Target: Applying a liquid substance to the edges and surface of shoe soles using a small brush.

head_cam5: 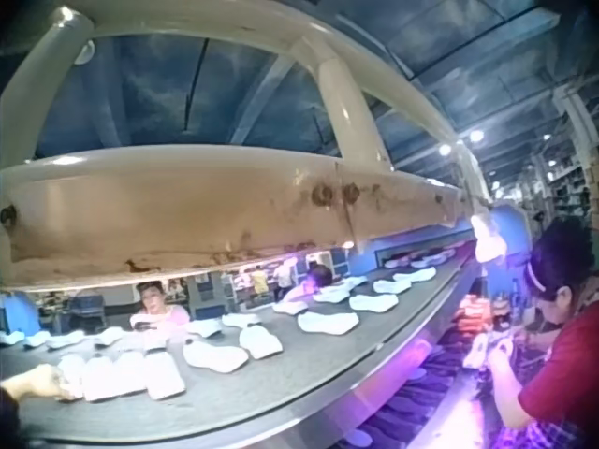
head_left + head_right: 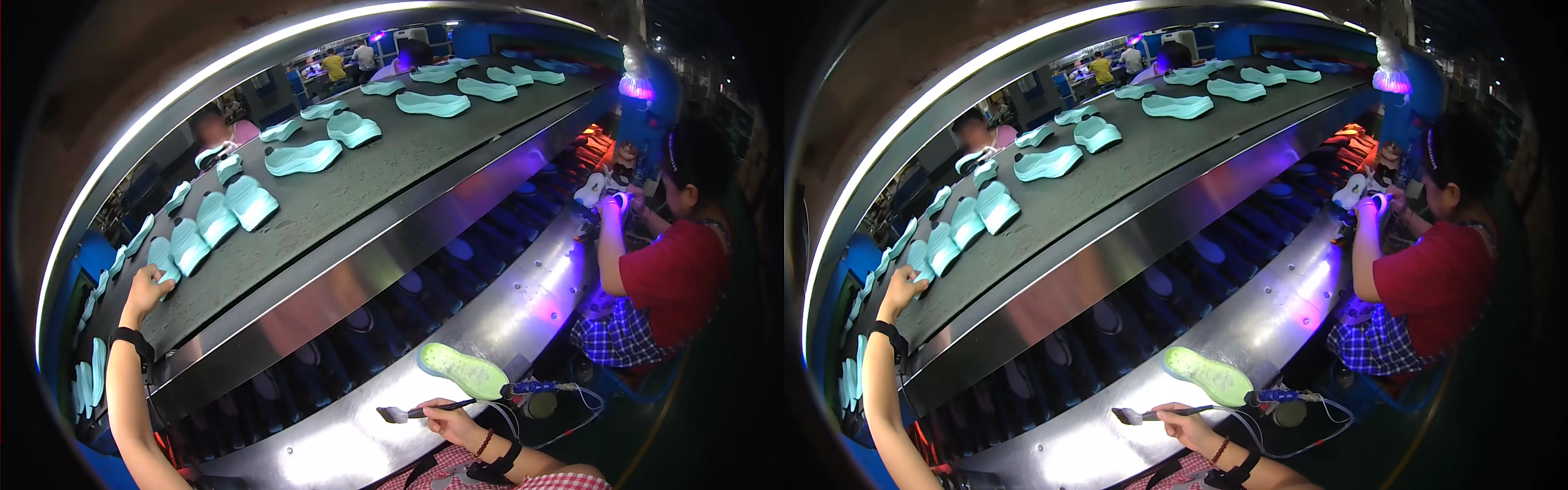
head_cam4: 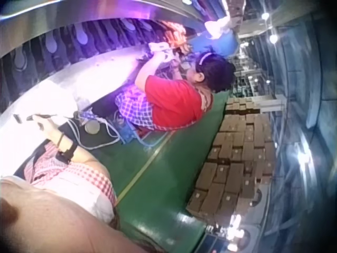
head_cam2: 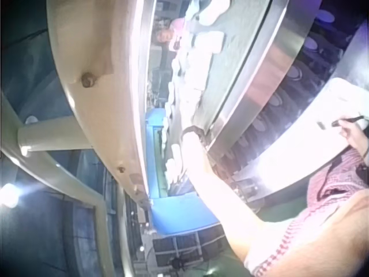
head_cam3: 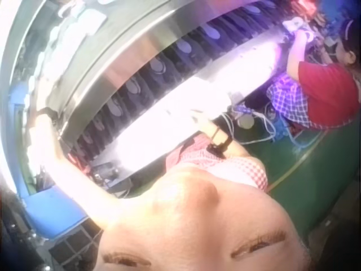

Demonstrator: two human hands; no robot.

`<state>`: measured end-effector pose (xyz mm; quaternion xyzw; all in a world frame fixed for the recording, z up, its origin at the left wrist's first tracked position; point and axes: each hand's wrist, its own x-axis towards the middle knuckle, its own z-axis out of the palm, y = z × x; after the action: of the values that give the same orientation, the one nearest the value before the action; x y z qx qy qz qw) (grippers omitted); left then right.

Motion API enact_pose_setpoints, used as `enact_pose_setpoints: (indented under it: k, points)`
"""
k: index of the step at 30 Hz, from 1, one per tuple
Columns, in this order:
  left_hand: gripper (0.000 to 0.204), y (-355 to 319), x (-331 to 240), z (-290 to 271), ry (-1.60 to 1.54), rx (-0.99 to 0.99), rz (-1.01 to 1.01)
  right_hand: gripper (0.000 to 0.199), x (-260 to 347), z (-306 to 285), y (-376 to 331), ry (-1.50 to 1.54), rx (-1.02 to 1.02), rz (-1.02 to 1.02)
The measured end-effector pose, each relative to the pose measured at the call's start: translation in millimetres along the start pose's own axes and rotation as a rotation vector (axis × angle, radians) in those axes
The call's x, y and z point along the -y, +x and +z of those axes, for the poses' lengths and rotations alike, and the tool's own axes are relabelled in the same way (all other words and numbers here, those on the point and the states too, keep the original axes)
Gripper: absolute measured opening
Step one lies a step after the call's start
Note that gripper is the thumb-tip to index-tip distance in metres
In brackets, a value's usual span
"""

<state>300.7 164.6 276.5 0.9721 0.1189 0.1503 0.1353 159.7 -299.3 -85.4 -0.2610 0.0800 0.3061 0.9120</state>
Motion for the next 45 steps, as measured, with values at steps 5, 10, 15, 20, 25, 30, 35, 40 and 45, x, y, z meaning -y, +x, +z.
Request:
enact_pose_setpoints:
  k: [5, 10, 15, 20, 25, 30, 35, 40, 45]
  points:
    - [0.030, 5, -37, 21, -0.174, 0.026, 0.289, 0.015, 4, 1, -7, -0.031, 0.022, -0.005]
    - [0.017, -22, -117, 20, -0.236, 0.267, 0.367, 0.014, 9, 7, -15, -0.074, -0.001, -0.054]
    - [0.025, -107, -116, 6, -0.126, 0.273, 0.158, 0.020, 16, 28, -26, -0.134, 0.061, -0.247]
    - [0.028, -219, -110, 49, -1.412, -0.658, 0.030, 0.025, 29, 42, -34, -0.243, 0.021, -0.330]
    - [0.046, -290, -62, 94, -1.783, 0.184, -0.125, 0.024, 44, 76, -49, -0.235, 0.166, -0.353]
    - [0.095, -374, -58, 183, -2.468, 0.758, -0.063, 0.025, 25, 98, -63, -0.236, 0.456, -0.399]
    - [0.079, -407, -73, 243, -2.172, 0.603, -0.272, 0.023, -8, 95, -49, -0.377, 0.444, -0.094]
    - [0.086, -399, -95, 223, -2.498, 0.325, -0.537, 0.017, -31, 109, -29, -0.491, 0.354, 0.035]
    - [0.084, -393, -89, 230, -2.451, 0.382, -0.552, 0.017, -34, 122, -6, -0.546, 0.304, -0.034]
